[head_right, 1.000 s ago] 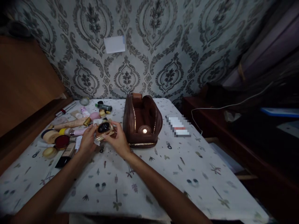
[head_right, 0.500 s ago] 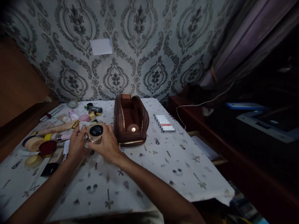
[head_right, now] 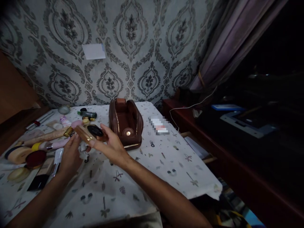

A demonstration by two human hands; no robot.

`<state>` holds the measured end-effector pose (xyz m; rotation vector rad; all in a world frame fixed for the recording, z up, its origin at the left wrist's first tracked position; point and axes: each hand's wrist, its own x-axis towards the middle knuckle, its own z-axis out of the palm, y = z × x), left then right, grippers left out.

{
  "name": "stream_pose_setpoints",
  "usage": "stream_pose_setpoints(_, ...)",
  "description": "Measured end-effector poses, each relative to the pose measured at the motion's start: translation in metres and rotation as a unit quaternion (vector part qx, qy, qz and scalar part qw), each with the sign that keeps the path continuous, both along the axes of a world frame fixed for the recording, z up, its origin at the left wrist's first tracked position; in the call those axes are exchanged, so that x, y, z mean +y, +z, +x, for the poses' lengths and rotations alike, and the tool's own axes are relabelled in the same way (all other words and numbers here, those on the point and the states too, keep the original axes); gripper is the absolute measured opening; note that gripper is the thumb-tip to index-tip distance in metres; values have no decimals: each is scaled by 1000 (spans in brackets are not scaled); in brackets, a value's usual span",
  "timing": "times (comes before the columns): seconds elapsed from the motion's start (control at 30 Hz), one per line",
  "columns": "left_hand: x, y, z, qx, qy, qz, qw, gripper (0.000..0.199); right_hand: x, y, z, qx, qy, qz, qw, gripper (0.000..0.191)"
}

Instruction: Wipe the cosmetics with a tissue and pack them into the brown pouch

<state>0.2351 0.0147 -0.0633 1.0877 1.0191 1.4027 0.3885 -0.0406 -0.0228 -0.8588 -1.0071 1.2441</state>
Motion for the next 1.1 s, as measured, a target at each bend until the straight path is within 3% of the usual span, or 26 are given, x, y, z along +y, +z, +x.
stream_pose_setpoints(0.1, -3, 3, 4, -7, -11, -43, 999, 58, -1, 0, -1, 114, 26, -35, 993, 54)
stream_pose_setpoints(0.2, -3, 1, 5, -17, -47, -79, 996, 61, -2, 3, -1, 223, 97, -42, 969, 41)
stream_pose_setpoints(0.37, 1, -5, 7, -39, -58, -95, 993, 61, -7, 15, 12, 281, 134, -46, 949, 47)
stream_pose_setpoints(0.57, 0, -8, 8, -50, -50, -127, 989, 58, -9, 24, 35, 282, 79, -45, 955, 49)
stream_pose_setpoints(0.9, -2, -11, 12, -21, -48, -124, 991, 58, -1, 30, 72, 278, -39, 24, 959, 37)
stream_pose_setpoints(1.0, -1, -17, 9, 48, -77, -72, 993, 47, 1, 25, 74, 274, -60, 26, 960, 31)
stream_pose_setpoints(1.1, -3, -18, 8, 191, -115, 81, 971, 34, 3, 20, 73, 262, -78, 27, 962, 24)
